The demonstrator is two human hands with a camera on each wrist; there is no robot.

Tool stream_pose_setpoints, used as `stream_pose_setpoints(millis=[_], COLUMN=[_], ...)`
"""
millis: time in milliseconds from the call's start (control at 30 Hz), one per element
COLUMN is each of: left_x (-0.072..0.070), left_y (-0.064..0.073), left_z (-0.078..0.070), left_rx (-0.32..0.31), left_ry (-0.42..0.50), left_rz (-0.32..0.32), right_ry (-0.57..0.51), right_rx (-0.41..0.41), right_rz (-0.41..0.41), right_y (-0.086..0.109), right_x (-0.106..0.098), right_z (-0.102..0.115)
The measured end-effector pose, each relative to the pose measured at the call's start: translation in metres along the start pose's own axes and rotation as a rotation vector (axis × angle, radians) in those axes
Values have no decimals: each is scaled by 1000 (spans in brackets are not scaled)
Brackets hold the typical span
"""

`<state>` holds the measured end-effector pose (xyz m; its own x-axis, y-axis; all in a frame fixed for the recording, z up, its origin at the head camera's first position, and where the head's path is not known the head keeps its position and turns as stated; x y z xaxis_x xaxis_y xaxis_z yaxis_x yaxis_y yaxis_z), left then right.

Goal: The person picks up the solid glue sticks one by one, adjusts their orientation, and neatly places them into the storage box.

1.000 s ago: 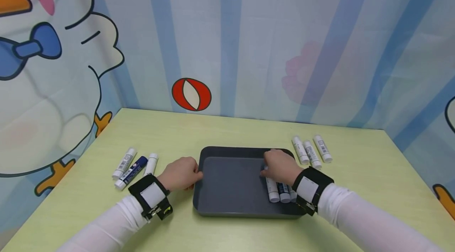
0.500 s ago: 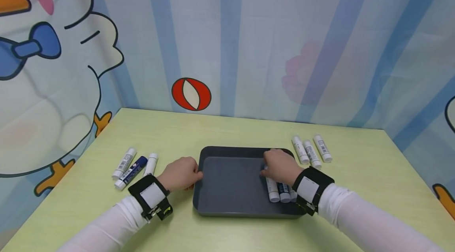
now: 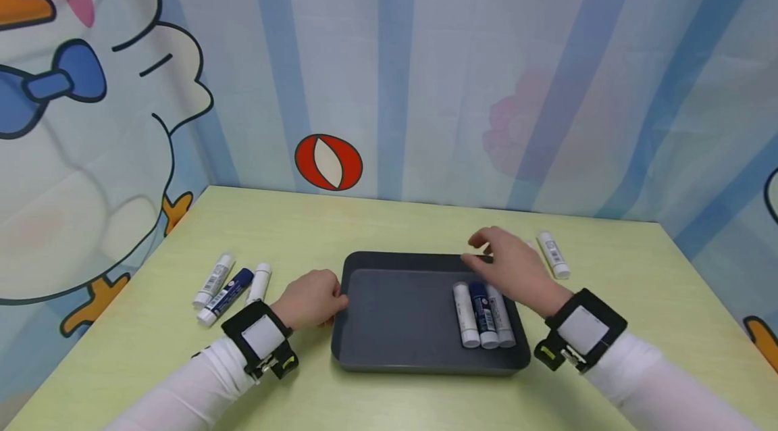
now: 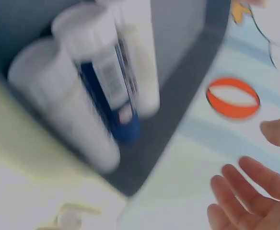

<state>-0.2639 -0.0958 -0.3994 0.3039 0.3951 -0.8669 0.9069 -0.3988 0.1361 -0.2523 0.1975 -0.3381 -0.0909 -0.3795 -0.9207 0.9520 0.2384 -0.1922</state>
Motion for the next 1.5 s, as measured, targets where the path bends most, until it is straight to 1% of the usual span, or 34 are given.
stream_pose_setpoints(millis=[133,233,333,467,633,733,867,1033,1133,1333,1500], left_x=[-1,-1,-2,-2,1,2,1,1,1,1,2], left_y=[1,1,1,1,1,1,1,2,2,1,1], left_z=[0,0,0,0,0,0,-1,0,0,1,2], left_rx=[-1,-4,-7,-10,0,3,-1,2,1,-3,-4], left_ry=[7,10,6,2,11,14,10,10,13,19,20], left_rz=[-8,-10,-12,-18,-19,-18,-20,-23,-21,-17,-19], right_ry=[-82,-122,-143,-118,-33,14,53,128,157,183,192], right_rx=[34,105,184,274,368,406,441,506,529,512,529], right_rz=[-134,-206,-245,-236,-170,-126,-63,69,115,120,114], right_y=[0,0,-1,-3,-1,-2,-6,-9,-9,-8,-7], right_x=[-26,-40,-45,-38,-16,-4,5,13,16,17,17], right_z=[-26,-51,-78,-108,-142,-156,-165,-165,-166,-167,-165])
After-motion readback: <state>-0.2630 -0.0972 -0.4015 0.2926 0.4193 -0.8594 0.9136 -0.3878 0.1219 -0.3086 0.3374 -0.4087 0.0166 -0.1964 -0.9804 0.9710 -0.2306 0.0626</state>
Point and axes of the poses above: each hand's wrist, its own y-axis away from the middle knuckle, its own x-axis out of the palm, z = x × y, the point moved 4 cm from there along -y, towards the middle knuckle, and after that the axes turned 3 degrees about y, right-handed, at the moved point
